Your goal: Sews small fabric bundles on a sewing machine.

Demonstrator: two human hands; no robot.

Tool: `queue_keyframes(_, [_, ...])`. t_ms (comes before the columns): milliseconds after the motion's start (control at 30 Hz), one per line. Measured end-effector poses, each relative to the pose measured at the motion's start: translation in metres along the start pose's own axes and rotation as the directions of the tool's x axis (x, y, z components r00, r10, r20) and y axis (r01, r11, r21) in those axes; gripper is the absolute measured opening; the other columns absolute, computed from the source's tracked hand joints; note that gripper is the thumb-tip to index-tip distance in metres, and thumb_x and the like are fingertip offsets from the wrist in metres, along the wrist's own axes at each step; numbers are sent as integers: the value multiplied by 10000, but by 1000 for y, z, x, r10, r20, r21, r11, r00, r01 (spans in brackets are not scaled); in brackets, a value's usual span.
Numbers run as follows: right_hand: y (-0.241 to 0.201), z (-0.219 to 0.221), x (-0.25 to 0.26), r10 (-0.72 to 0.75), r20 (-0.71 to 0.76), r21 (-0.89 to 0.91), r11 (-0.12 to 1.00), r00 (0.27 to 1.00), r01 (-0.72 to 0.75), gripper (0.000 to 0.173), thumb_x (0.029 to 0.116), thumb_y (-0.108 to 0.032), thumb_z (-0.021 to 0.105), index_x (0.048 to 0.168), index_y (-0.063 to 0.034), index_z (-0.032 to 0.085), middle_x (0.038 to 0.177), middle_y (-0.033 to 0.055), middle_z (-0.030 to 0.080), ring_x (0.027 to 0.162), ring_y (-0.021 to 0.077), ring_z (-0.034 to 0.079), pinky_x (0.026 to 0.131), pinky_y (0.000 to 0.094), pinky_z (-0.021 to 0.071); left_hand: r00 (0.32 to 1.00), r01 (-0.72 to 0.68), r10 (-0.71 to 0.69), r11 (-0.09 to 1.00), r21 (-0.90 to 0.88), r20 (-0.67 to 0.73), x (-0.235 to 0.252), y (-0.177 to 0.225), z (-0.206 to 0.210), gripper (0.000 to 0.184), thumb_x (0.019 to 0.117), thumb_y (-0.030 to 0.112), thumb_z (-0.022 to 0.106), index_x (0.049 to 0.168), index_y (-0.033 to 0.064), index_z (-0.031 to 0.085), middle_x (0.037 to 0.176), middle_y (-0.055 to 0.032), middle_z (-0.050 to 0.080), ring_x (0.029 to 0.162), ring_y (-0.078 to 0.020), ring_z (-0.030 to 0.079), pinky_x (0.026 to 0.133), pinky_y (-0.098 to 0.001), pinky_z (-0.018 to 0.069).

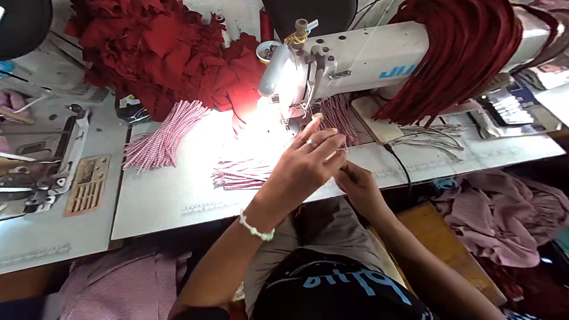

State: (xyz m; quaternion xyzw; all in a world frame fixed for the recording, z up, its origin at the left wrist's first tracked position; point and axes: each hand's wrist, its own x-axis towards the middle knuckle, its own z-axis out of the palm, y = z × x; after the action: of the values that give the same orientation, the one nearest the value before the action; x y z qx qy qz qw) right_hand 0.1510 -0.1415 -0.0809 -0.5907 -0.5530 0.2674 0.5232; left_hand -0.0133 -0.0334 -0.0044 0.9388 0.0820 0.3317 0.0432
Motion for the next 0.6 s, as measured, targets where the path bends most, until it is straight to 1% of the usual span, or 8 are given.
queue_keyframes(67, [7,-22,-13,-13,24,-120,993,1000,16,271,1038,-107,472,1091,12,710,817,-50,643,648,-114,484,607,74,416,991,-47,49,999,-17,126,2,-11,13,170,934,-63,628,943,50,755,1041,-123,707,1101,-288,672,1200,-532,349])
queue_keyframes(133, [13,-38,-16,-24,12,-303,952,1000,26,300,1049,-125,454,1107,-6,723,843,3,675,652,-71,501,615,102,429,992,47,-29,988,-145,122,-10,-19,23,158,921,-76,639,911,30,755,924,-121,683,978,-277,668,1086,-448,465])
queue_keyframes(200, [15,-44,-13,-7,-15,-516,857,1000,-2,278,1031,-134,493,1117,-20,732,840,105,700,652,133,596,619,308,506,971,236,-214,933,-271,109,-32,-28,32,109,945,-22,647,944,12,751,921,-116,665,881,-229,667,822,-362,572])
queue_keyframes(267, [8,-40,-3,80,3,-603,795,997,-63,319,1011,-200,603,1231,14,687,1030,235,713,824,378,703,727,577,556,912,410,-400,874,-263,92,-52,-35,40,100,956,30,664,986,3,756,927,-126,687,810,-218,688,736,-364,589])
queue_keyframes(300, [4,-34,4,105,19,-621,780,994,-71,380,990,-231,658,1267,28,662,1085,258,686,876,419,694,748,613,546,880,472,-469,851,-229,75,-58,-36,43,104,958,44,670,996,6,759,924,-129,692,796,-220,690,730,-370,588])
queue_keyframes(367, [-4,-15,18,45,66,-641,767,997,8,360,956,-213,707,1192,57,681,1056,251,669,892,402,691,742,569,570,857,508,-515,848,-152,-8,-63,-35,45,106,945,53,691,991,7,776,913,-137,701,788,-227,692,735,-363,585])
queue_keyframes(467, [-15,15,37,-47,145,-656,743,988,132,253,927,-175,741,1031,54,709,946,213,666,777,363,696,633,512,573,871,481,-485,874,-63,-77,-60,-32,44,96,940,37,689,976,-5,768,868,-136,669,732,-228,664,676,-335,571])
queue_keyframes(600, [-22,37,58,1,198,-652,746,980,131,195,962,-163,700,972,32,692,887,185,646,736,351,679,589,507,538,890,447,-445,894,1,-103,-58,-30,46,102,947,18,662,971,-15,756,850,-132,673,717,-232,672,655,-327,568])
